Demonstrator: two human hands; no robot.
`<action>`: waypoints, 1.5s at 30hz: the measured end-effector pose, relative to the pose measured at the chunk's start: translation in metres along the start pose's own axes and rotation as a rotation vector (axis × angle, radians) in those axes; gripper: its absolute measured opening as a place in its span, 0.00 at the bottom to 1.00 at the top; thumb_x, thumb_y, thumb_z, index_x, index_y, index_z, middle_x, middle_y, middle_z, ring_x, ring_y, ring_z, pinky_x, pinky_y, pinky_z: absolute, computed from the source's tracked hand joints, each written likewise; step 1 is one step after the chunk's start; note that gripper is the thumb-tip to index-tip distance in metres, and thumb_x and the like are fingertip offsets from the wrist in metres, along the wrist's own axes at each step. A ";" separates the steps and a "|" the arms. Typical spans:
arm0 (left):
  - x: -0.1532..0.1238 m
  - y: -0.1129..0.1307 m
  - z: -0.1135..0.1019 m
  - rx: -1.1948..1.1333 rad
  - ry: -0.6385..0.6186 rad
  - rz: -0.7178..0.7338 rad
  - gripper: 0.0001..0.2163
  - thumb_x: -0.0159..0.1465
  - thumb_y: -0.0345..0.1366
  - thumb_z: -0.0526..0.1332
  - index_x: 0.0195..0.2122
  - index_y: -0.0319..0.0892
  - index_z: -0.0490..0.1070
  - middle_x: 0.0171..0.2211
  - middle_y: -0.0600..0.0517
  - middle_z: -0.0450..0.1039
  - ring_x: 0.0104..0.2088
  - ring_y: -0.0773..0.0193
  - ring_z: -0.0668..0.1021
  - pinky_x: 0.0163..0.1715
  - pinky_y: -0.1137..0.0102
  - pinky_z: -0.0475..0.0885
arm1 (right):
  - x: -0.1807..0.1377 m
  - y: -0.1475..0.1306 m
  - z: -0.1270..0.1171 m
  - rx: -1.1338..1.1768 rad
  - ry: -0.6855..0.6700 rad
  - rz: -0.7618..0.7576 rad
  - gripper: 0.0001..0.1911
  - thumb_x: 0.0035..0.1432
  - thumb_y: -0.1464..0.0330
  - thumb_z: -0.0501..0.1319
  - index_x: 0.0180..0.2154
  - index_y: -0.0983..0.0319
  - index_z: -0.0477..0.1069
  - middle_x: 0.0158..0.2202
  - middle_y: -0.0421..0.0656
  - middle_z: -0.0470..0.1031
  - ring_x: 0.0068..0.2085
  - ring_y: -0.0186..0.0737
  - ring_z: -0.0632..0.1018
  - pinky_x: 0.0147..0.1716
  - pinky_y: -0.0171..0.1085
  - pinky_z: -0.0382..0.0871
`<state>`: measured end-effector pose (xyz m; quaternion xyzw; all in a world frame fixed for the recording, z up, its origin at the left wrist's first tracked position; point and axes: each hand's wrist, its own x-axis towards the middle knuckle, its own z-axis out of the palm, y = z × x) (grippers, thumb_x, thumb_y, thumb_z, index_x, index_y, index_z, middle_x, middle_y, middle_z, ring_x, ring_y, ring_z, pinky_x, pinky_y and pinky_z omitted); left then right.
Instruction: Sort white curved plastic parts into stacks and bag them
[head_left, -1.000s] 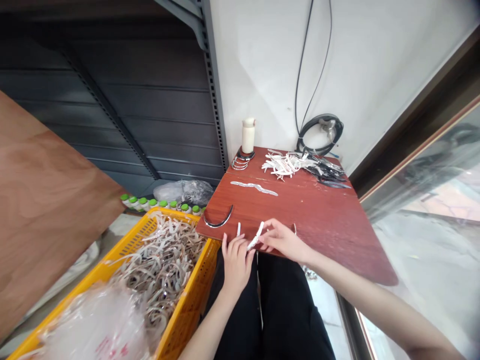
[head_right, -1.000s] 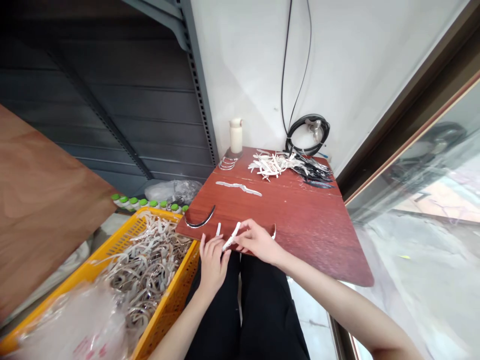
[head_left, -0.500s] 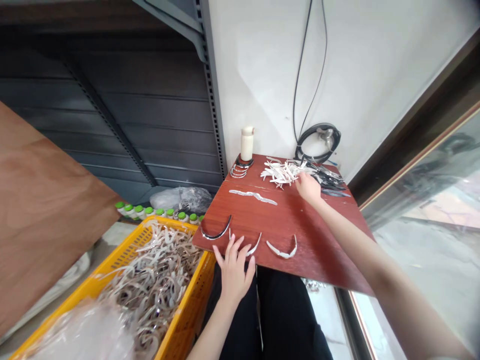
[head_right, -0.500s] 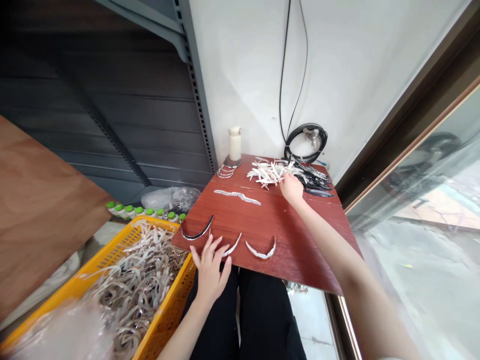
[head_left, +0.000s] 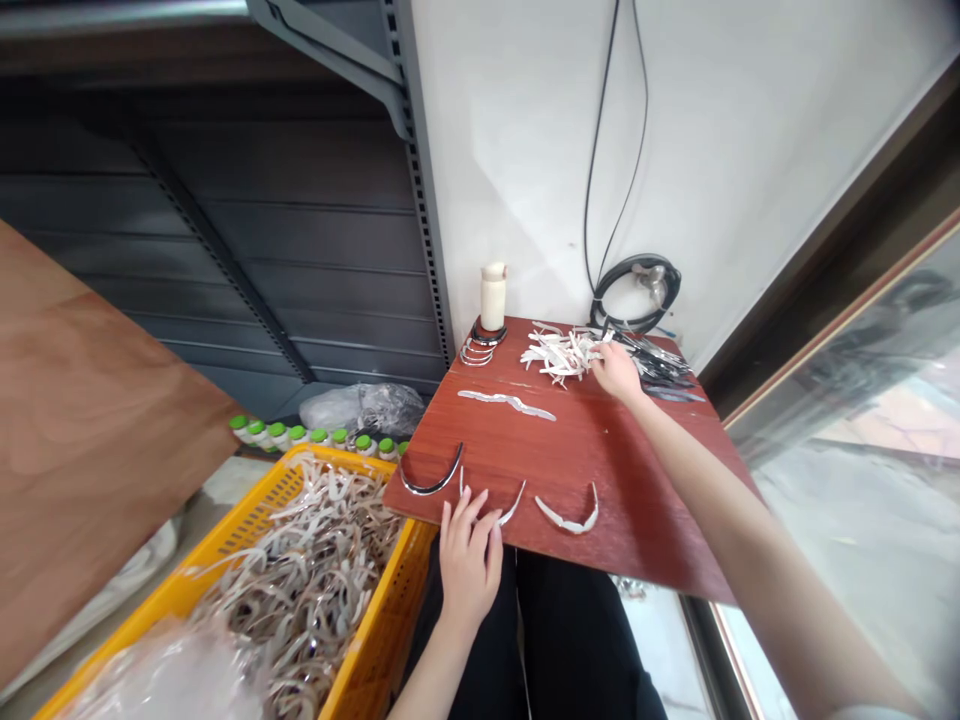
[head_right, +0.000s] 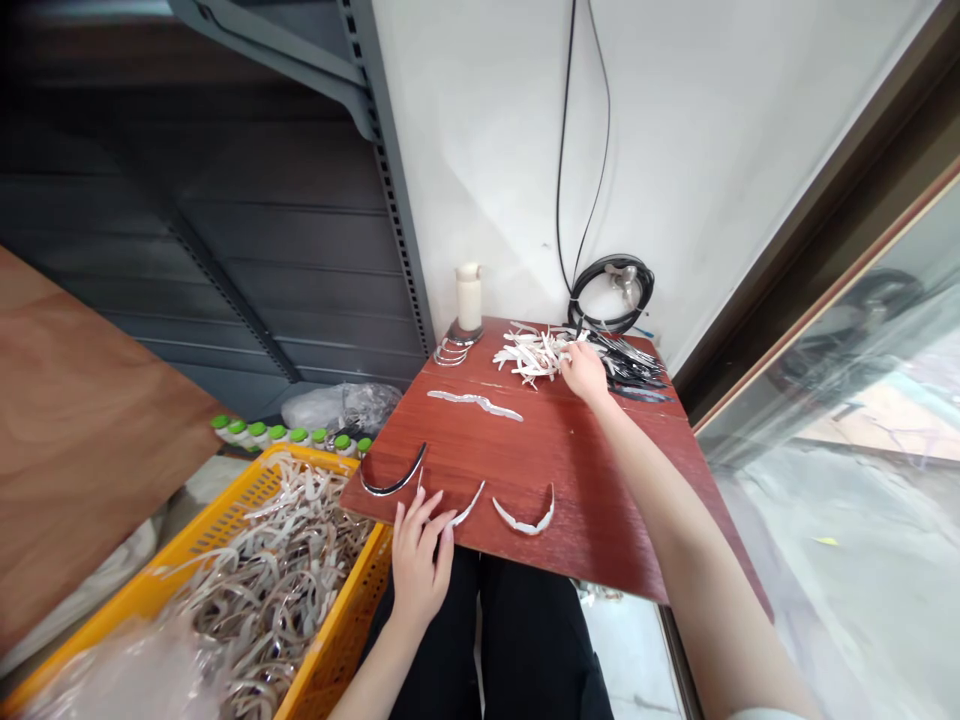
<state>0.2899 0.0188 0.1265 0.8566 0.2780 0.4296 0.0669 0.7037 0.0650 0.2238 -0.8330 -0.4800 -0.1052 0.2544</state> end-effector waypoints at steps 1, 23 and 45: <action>0.000 0.000 0.000 0.000 0.004 -0.004 0.12 0.66 0.28 0.56 0.49 0.44 0.71 0.55 0.45 0.71 0.64 0.52 0.65 0.64 0.48 0.57 | 0.002 -0.002 0.001 0.028 0.007 -0.001 0.15 0.60 0.69 0.55 0.47 0.64 0.74 0.51 0.54 0.72 0.53 0.51 0.70 0.54 0.44 0.61; 0.002 0.003 -0.001 -0.034 0.044 0.002 0.10 0.66 0.27 0.55 0.46 0.43 0.70 0.53 0.45 0.73 0.62 0.54 0.69 0.63 0.49 0.59 | 0.030 -0.015 -0.059 0.855 0.112 0.236 0.18 0.53 0.52 0.61 0.27 0.61 0.70 0.25 0.42 0.74 0.29 0.38 0.76 0.30 0.36 0.70; -0.001 0.004 0.004 -0.080 0.124 -0.076 0.17 0.64 0.30 0.59 0.55 0.38 0.64 0.57 0.38 0.67 0.64 0.50 0.66 0.63 0.46 0.59 | -0.034 -0.096 -0.071 0.668 -0.133 0.132 0.21 0.55 0.50 0.59 0.24 0.61 0.69 0.17 0.37 0.66 0.19 0.32 0.64 0.23 0.33 0.58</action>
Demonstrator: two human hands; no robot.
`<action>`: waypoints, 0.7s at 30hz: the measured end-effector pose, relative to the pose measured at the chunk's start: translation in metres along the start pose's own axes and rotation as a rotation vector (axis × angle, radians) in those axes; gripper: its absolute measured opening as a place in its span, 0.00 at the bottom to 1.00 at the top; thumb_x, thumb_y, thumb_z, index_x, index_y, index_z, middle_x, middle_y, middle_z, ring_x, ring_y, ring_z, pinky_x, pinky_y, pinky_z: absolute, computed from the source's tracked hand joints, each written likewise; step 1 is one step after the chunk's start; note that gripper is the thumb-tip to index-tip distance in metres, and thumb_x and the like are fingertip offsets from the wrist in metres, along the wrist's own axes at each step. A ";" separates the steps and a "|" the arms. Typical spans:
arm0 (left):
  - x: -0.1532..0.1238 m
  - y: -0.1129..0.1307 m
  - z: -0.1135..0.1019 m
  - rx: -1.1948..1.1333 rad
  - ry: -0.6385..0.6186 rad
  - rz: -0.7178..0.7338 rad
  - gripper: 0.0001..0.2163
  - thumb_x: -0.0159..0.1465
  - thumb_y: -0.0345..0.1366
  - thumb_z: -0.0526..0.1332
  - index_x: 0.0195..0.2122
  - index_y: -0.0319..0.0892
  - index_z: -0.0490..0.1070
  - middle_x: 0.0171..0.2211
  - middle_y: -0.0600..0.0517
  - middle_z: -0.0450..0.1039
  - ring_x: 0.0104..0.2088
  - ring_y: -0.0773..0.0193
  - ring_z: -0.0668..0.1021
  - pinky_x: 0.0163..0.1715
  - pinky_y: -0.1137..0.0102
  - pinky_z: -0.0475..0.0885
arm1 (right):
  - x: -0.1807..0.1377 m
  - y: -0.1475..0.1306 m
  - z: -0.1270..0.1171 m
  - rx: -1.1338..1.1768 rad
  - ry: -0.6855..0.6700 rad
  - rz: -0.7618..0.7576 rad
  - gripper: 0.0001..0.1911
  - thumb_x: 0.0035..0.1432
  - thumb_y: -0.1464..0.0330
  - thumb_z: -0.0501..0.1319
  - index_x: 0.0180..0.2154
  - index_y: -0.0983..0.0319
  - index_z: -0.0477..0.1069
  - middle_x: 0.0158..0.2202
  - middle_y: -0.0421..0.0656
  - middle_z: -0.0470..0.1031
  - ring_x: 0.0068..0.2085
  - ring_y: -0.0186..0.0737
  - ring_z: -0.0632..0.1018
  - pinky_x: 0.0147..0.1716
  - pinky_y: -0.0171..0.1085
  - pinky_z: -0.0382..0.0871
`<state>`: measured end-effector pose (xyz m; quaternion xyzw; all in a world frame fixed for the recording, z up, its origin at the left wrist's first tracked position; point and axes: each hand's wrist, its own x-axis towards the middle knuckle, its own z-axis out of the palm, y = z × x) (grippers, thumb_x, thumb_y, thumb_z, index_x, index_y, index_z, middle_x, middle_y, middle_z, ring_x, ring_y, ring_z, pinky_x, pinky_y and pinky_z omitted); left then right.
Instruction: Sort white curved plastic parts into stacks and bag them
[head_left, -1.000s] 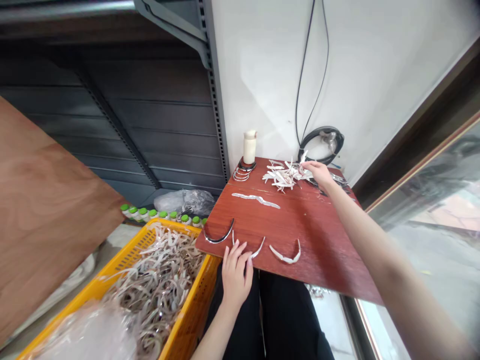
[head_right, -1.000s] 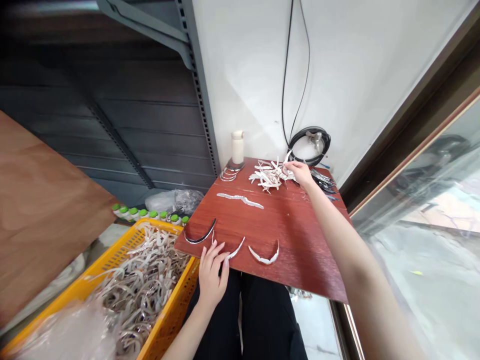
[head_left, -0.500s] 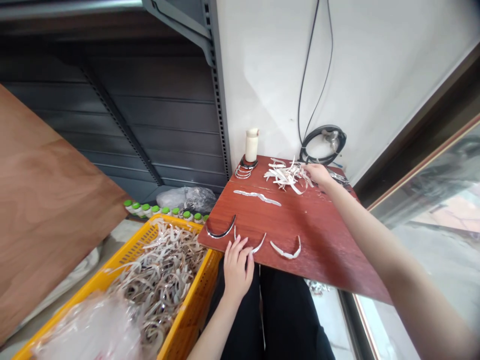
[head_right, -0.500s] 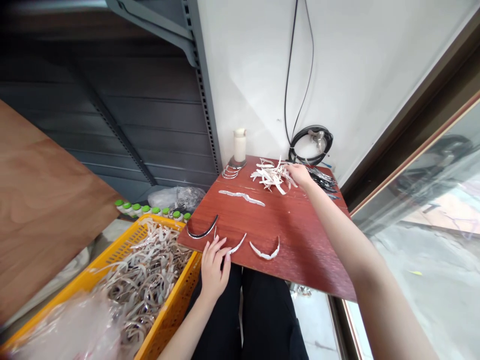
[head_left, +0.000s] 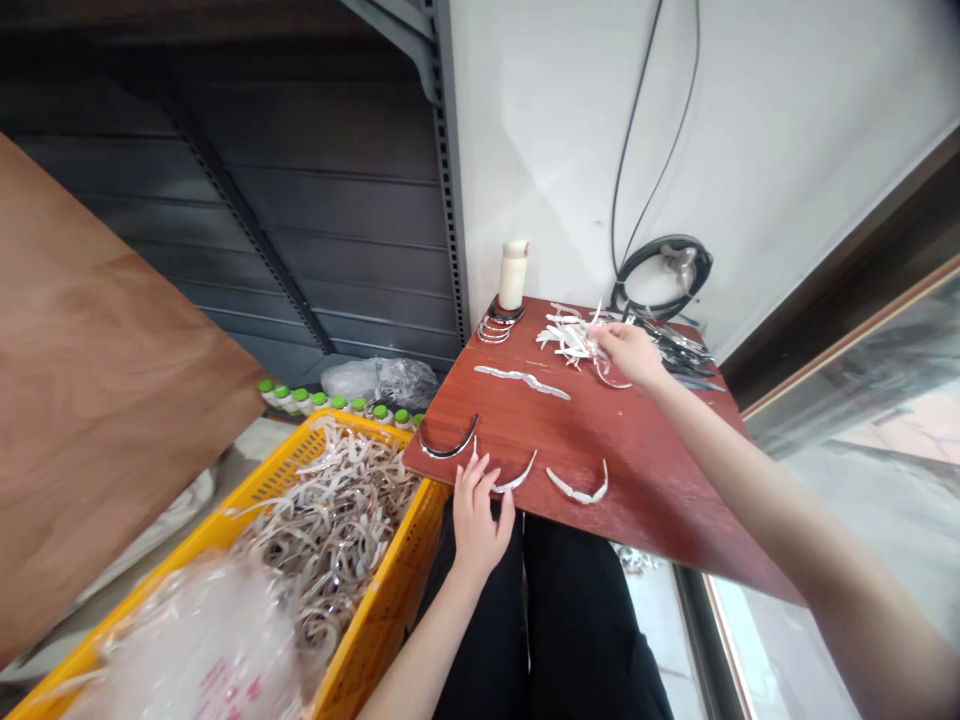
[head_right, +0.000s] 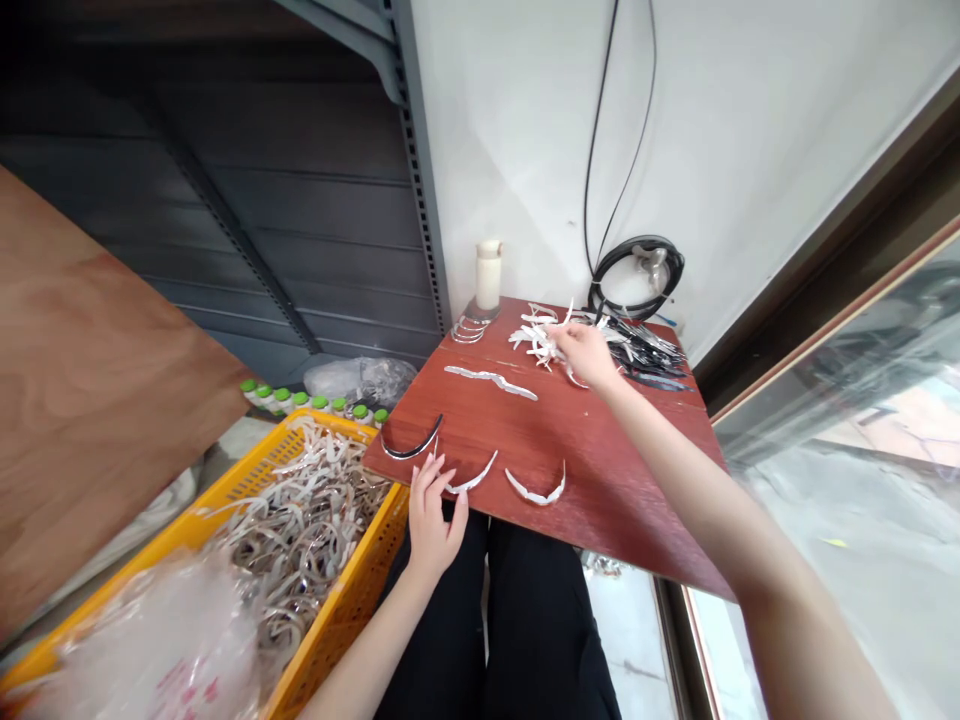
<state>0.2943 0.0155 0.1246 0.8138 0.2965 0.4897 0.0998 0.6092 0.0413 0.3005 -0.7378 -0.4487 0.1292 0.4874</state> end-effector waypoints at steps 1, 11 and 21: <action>0.000 0.001 0.000 0.001 0.023 -0.012 0.19 0.64 0.31 0.60 0.56 0.38 0.63 0.58 0.37 0.66 0.63 0.50 0.66 0.63 0.45 0.59 | -0.011 -0.009 0.013 -0.021 -0.092 -0.029 0.22 0.55 0.50 0.59 0.25 0.62 0.71 0.18 0.38 0.69 0.20 0.32 0.66 0.23 0.33 0.59; -0.001 0.003 -0.002 -0.015 0.109 -0.070 0.29 0.62 0.33 0.63 0.63 0.40 0.54 0.59 0.36 0.61 0.63 0.50 0.67 0.58 0.52 0.69 | -0.122 -0.052 0.123 -0.697 -0.594 -0.383 0.16 0.64 0.58 0.57 0.30 0.56 0.79 0.31 0.43 0.82 0.35 0.43 0.81 0.34 0.34 0.65; 0.001 -0.001 -0.005 0.056 -0.026 -0.023 0.20 0.65 0.33 0.58 0.59 0.40 0.63 0.58 0.39 0.68 0.60 0.51 0.70 0.61 0.49 0.64 | -0.146 -0.043 0.101 -0.459 -0.727 -0.413 0.10 0.62 0.65 0.59 0.34 0.55 0.80 0.35 0.39 0.82 0.38 0.40 0.80 0.37 0.35 0.66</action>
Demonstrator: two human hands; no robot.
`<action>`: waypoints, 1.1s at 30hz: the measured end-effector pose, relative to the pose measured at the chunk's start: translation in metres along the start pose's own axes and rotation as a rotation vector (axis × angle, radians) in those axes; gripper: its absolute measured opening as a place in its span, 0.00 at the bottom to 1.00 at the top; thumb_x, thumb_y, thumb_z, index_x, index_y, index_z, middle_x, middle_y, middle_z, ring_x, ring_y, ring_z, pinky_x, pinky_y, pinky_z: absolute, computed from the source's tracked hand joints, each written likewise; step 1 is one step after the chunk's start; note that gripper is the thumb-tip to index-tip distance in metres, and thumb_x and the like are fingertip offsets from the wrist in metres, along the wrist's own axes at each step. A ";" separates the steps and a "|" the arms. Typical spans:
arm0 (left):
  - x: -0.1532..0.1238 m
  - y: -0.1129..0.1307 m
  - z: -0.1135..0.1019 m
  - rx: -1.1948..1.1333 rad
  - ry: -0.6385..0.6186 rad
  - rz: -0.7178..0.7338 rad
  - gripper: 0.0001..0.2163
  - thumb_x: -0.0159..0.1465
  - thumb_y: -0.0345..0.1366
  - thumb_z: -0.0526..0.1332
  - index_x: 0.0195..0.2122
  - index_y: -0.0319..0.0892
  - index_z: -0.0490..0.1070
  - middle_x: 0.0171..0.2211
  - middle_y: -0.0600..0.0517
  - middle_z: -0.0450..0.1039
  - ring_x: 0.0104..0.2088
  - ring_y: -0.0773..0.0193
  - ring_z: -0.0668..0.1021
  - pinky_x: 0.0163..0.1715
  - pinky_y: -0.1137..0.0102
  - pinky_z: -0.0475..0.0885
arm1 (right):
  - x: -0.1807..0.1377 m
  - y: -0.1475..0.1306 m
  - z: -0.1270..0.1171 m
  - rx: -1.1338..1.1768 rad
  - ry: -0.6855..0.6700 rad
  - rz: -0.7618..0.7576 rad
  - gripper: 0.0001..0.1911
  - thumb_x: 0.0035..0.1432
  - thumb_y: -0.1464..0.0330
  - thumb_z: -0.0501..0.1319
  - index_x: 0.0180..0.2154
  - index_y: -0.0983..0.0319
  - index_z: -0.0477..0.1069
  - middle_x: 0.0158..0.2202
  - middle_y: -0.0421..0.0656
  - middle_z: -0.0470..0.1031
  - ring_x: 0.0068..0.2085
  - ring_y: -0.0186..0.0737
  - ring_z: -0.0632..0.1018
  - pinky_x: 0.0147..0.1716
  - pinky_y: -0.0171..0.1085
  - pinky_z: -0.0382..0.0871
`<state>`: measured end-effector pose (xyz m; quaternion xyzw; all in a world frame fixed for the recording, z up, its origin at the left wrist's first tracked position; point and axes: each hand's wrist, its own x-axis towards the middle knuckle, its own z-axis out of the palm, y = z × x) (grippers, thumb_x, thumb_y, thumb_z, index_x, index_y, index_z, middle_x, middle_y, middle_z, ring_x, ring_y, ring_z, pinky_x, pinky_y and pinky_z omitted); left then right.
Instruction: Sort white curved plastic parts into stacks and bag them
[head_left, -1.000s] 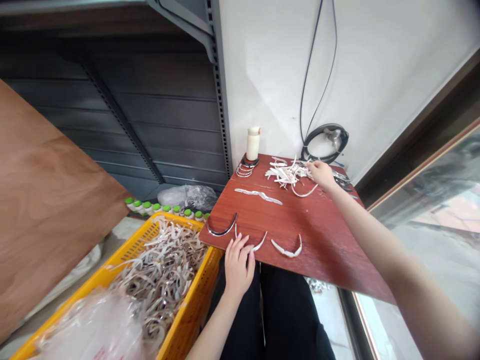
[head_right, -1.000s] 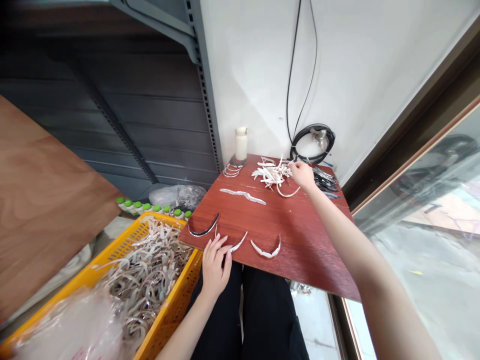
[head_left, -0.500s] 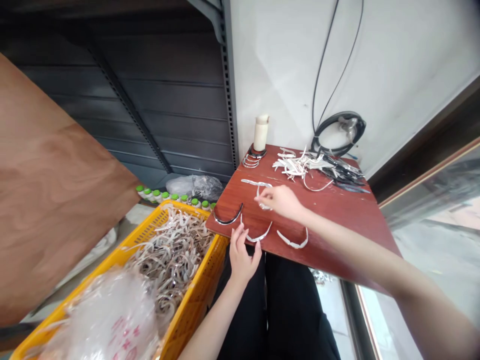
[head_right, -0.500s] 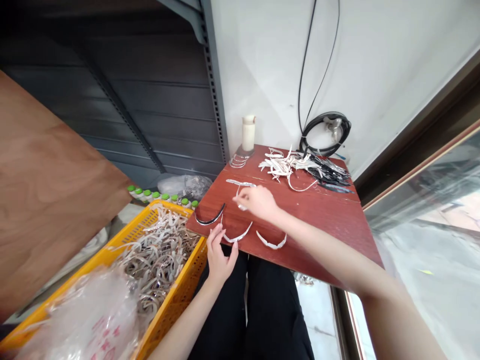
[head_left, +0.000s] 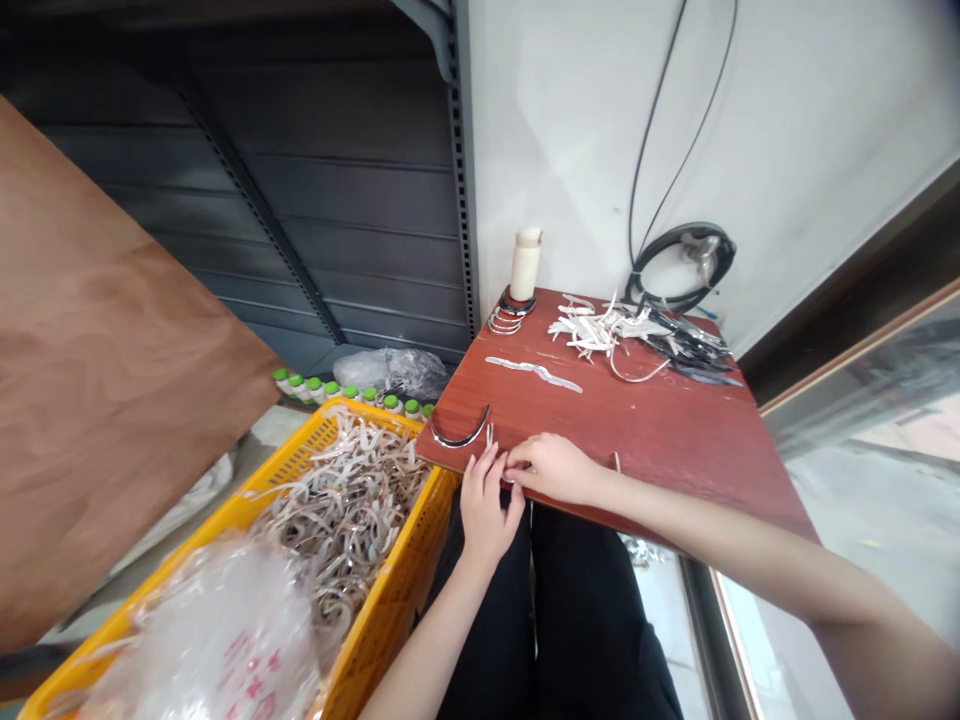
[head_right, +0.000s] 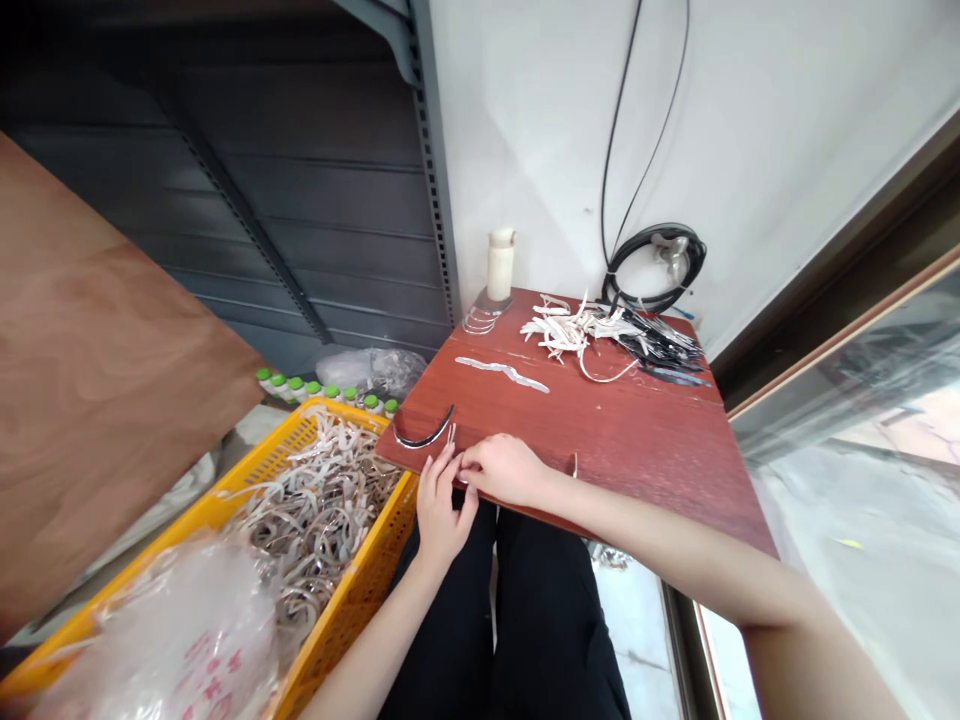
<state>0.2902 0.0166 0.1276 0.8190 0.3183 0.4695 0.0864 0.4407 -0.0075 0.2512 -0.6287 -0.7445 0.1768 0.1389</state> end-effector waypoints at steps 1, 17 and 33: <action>0.001 0.000 0.000 0.000 -0.013 0.013 0.18 0.65 0.33 0.58 0.57 0.41 0.65 0.57 0.40 0.69 0.60 0.51 0.71 0.61 0.48 0.63 | -0.001 0.004 -0.002 0.002 0.025 -0.015 0.11 0.62 0.65 0.59 0.34 0.55 0.80 0.35 0.39 0.82 0.38 0.40 0.80 0.38 0.35 0.66; 0.004 0.001 -0.001 -0.029 0.004 0.039 0.10 0.65 0.29 0.59 0.46 0.44 0.72 0.53 0.44 0.71 0.59 0.52 0.70 0.61 0.49 0.62 | -0.030 0.201 -0.050 -0.194 0.681 0.477 0.11 0.60 0.63 0.58 0.27 0.59 0.73 0.37 0.52 0.77 0.43 0.51 0.69 0.45 0.46 0.56; 0.003 0.001 0.000 -0.043 0.006 0.033 0.10 0.65 0.30 0.58 0.46 0.44 0.72 0.53 0.44 0.72 0.60 0.53 0.71 0.60 0.50 0.63 | -0.017 0.091 -0.051 1.048 0.706 0.359 0.19 0.45 0.61 0.68 0.37 0.59 0.65 0.32 0.40 0.79 0.36 0.39 0.80 0.40 0.38 0.71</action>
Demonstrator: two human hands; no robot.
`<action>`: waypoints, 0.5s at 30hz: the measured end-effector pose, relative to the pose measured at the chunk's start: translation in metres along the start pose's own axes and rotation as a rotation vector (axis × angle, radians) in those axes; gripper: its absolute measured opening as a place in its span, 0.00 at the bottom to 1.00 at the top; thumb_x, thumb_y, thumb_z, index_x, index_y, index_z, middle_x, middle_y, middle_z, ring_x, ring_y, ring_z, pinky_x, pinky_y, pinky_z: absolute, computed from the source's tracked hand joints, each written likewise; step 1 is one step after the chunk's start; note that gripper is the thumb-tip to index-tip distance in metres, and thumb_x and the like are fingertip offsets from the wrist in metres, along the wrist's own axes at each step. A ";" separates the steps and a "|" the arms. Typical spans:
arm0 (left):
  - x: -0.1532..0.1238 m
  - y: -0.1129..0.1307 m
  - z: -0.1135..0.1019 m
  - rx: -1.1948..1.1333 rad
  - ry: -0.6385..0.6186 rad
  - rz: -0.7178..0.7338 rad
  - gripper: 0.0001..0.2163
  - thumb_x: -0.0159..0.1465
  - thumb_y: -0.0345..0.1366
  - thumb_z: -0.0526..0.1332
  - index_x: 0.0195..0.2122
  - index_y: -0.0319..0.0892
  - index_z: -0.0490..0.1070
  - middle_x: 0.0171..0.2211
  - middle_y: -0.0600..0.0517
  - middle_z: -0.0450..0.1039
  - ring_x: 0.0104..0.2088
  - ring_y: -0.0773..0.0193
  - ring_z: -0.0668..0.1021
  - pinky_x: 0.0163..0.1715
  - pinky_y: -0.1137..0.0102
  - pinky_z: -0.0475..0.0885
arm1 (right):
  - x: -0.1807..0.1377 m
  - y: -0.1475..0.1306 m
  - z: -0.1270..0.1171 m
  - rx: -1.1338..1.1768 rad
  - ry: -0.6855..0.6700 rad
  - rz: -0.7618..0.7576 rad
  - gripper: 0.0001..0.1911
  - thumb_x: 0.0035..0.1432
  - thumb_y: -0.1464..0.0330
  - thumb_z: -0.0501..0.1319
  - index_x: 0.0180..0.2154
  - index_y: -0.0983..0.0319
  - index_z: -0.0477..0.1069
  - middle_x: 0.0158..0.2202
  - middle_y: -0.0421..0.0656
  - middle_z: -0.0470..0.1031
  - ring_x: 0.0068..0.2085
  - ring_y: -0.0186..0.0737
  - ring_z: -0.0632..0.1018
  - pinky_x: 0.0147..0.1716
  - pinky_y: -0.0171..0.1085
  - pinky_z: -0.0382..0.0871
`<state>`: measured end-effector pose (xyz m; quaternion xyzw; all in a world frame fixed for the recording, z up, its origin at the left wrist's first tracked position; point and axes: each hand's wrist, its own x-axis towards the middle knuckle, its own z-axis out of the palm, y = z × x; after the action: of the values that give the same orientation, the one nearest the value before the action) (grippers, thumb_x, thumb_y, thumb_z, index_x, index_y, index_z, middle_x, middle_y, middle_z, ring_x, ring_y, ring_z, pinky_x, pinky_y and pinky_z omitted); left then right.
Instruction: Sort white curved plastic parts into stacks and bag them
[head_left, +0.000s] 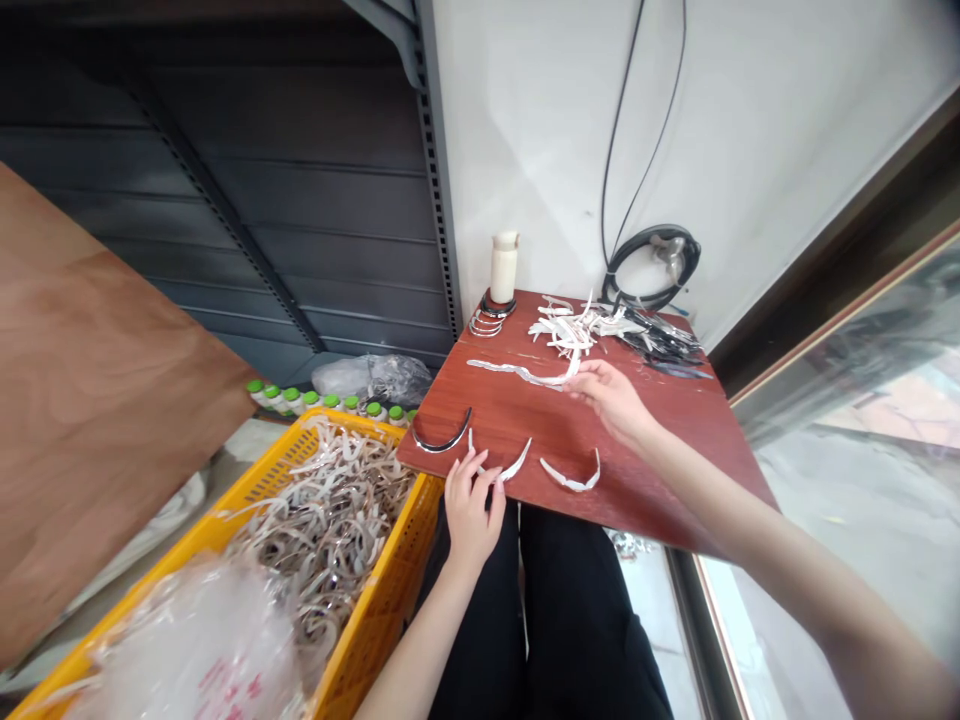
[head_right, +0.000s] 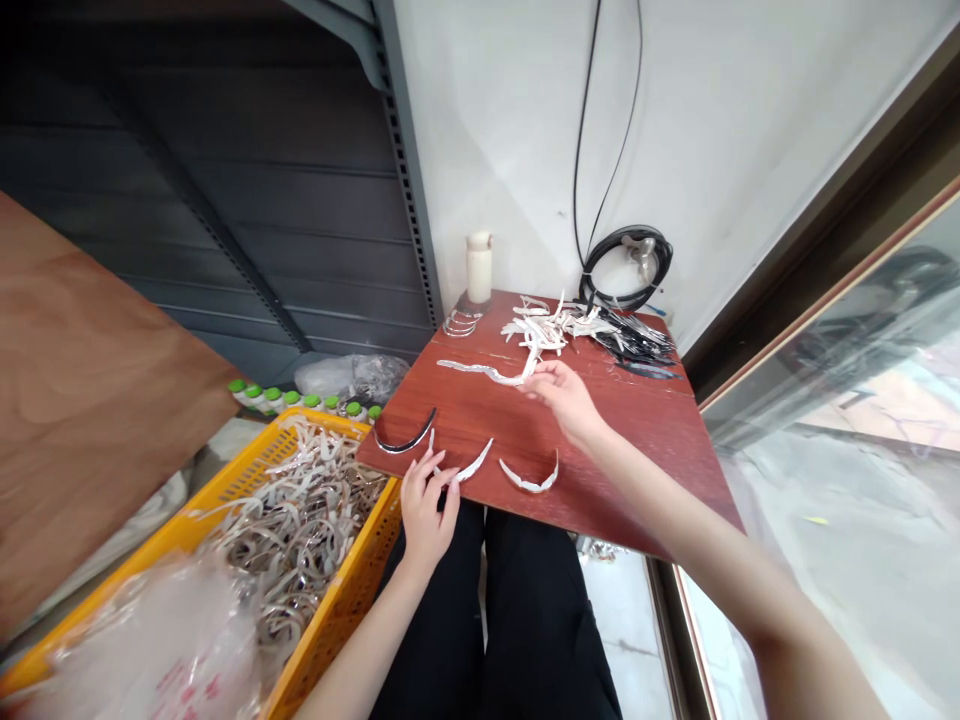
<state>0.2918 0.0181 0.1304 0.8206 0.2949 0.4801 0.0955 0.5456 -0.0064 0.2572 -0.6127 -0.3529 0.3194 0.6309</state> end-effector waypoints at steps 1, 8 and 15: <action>0.000 0.000 0.000 -0.001 -0.002 -0.003 0.10 0.65 0.30 0.58 0.46 0.44 0.72 0.53 0.44 0.72 0.60 0.53 0.70 0.60 0.50 0.63 | -0.008 0.001 0.012 0.063 -0.054 0.050 0.23 0.42 0.62 0.70 0.39 0.58 0.64 0.30 0.39 0.78 0.35 0.39 0.80 0.40 0.38 0.72; -0.001 0.001 -0.002 0.018 -0.019 -0.006 0.09 0.66 0.31 0.57 0.46 0.44 0.72 0.54 0.44 0.72 0.60 0.53 0.71 0.60 0.50 0.64 | -0.046 0.030 0.059 -0.128 -0.308 0.039 0.46 0.53 0.65 0.66 0.68 0.55 0.46 0.29 0.36 0.79 0.36 0.41 0.82 0.43 0.43 0.73; 0.000 0.001 -0.003 0.015 -0.028 -0.003 0.09 0.66 0.31 0.57 0.46 0.44 0.72 0.54 0.44 0.72 0.60 0.53 0.70 0.60 0.50 0.64 | -0.050 0.025 0.054 -0.596 -0.382 -0.123 0.14 0.62 0.63 0.57 0.46 0.57 0.77 0.33 0.41 0.81 0.37 0.42 0.79 0.42 0.40 0.70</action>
<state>0.2895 0.0172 0.1327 0.8276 0.2982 0.4662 0.0942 0.4738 -0.0172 0.2297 -0.6766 -0.5782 0.2728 0.3654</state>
